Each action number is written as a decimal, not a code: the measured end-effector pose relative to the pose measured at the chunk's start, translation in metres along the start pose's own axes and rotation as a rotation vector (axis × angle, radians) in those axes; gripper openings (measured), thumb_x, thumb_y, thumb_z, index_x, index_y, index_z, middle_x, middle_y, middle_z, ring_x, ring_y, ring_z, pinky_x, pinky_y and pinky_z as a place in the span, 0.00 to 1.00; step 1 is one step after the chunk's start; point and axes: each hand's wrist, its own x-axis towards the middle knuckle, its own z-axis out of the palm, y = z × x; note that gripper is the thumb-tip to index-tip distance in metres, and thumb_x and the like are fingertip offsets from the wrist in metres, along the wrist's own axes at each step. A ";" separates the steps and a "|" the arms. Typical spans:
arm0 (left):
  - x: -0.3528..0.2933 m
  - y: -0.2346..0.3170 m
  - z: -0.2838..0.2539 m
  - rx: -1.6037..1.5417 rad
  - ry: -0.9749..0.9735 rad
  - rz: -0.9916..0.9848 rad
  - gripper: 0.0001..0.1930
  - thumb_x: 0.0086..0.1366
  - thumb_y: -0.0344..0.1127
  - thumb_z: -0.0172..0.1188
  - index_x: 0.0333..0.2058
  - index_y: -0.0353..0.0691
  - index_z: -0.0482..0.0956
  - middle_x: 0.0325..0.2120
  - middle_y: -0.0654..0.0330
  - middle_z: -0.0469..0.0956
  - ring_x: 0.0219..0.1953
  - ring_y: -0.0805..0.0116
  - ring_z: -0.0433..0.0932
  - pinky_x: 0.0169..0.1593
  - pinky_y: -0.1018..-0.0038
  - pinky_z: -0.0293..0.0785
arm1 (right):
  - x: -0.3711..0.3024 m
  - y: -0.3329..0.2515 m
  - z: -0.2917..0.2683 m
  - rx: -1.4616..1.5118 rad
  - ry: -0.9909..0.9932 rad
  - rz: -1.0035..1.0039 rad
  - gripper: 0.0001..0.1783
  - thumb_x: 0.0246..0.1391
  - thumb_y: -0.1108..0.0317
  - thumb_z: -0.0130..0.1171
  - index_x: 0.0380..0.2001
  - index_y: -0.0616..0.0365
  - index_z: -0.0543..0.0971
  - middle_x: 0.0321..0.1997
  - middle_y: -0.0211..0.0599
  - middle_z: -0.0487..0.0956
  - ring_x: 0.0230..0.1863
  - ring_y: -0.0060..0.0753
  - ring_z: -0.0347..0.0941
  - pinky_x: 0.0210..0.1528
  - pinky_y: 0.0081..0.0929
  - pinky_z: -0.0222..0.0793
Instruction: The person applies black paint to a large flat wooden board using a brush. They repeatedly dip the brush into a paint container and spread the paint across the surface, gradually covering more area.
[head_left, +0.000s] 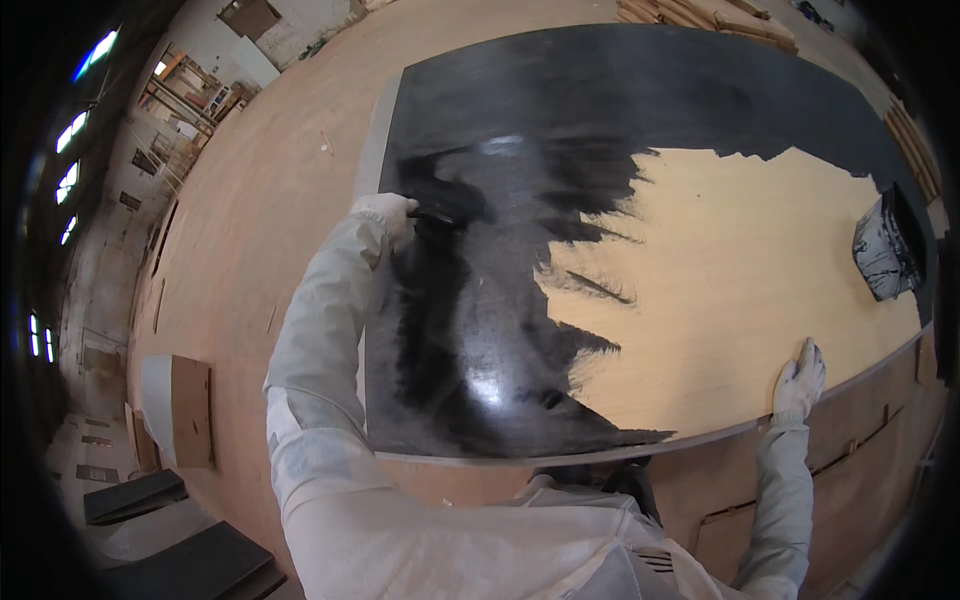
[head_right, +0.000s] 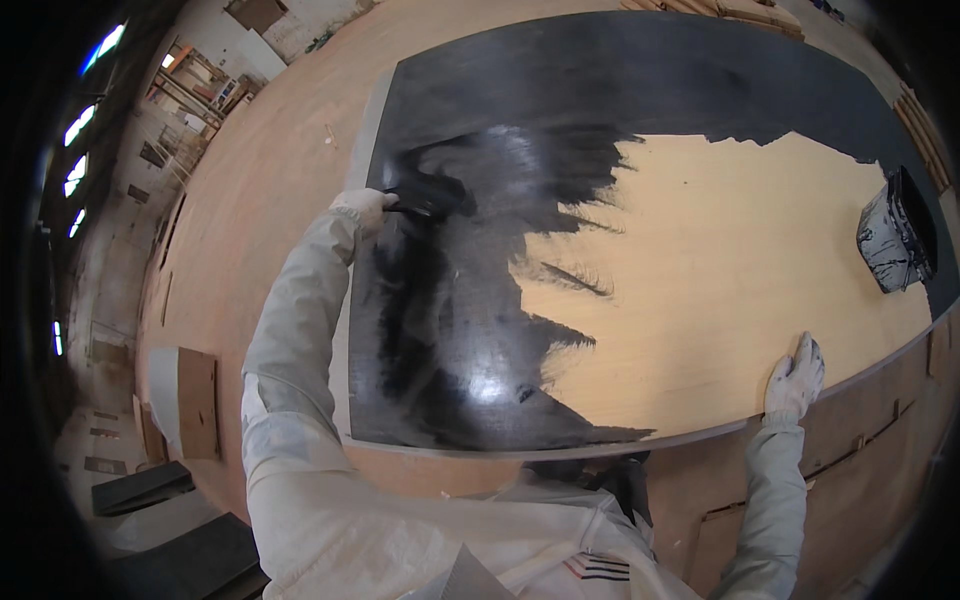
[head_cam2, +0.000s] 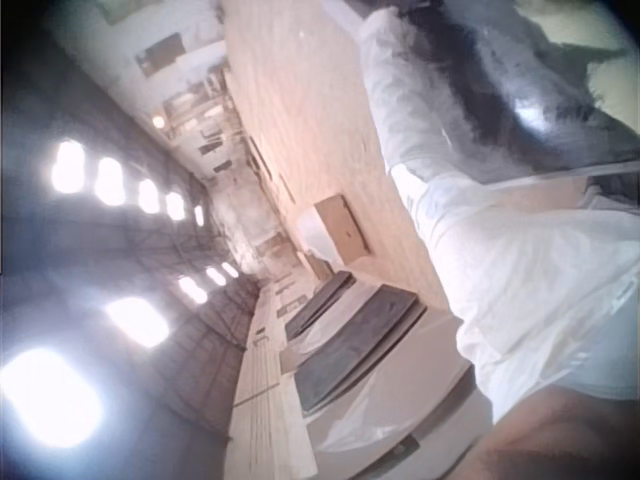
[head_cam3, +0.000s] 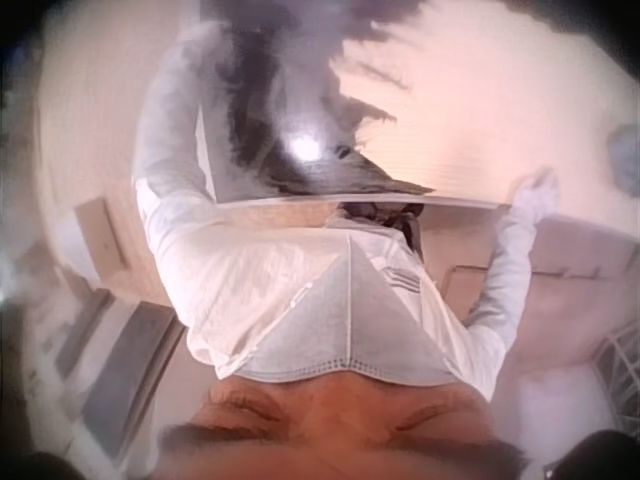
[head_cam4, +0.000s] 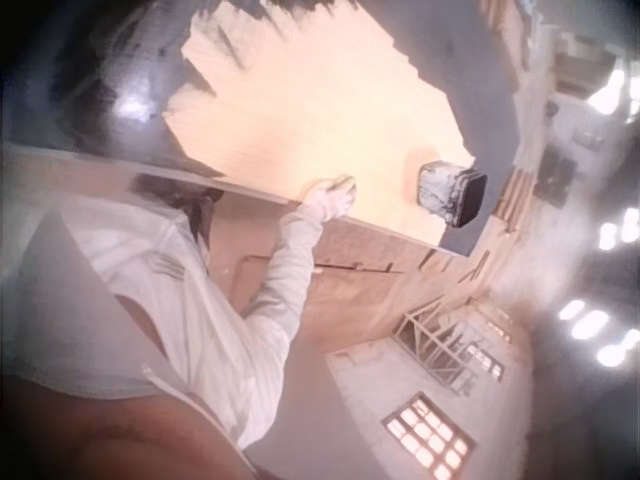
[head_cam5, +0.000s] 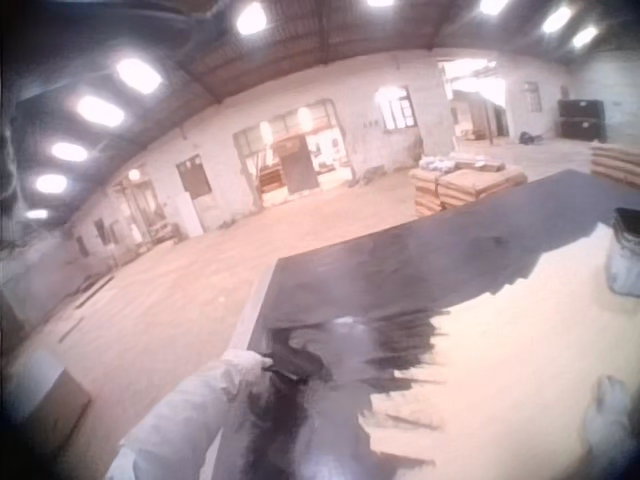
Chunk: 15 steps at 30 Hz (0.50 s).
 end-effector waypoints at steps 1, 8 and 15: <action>0.024 -0.033 0.017 -0.003 0.047 -0.052 0.19 0.77 0.41 0.55 0.63 0.61 0.82 0.55 0.55 0.86 0.59 0.50 0.84 0.61 0.60 0.79 | 0.004 -0.005 0.006 0.014 0.013 -0.022 0.34 0.65 0.66 0.57 0.74 0.49 0.70 0.74 0.47 0.72 0.74 0.55 0.65 0.77 0.51 0.58; 0.031 0.026 0.007 0.123 0.065 0.187 0.25 0.70 0.36 0.57 0.65 0.56 0.79 0.51 0.53 0.87 0.54 0.48 0.86 0.56 0.58 0.83 | -0.006 0.011 0.002 0.008 0.050 0.001 0.35 0.64 0.67 0.58 0.74 0.48 0.70 0.73 0.45 0.73 0.74 0.53 0.65 0.77 0.51 0.58; 0.041 -0.069 0.030 0.068 -0.025 -0.011 0.22 0.70 0.39 0.59 0.61 0.61 0.85 0.51 0.56 0.88 0.55 0.52 0.86 0.58 0.57 0.81 | 0.000 -0.003 0.001 0.011 -0.002 0.021 0.35 0.63 0.67 0.58 0.74 0.48 0.70 0.73 0.46 0.73 0.74 0.55 0.65 0.78 0.51 0.57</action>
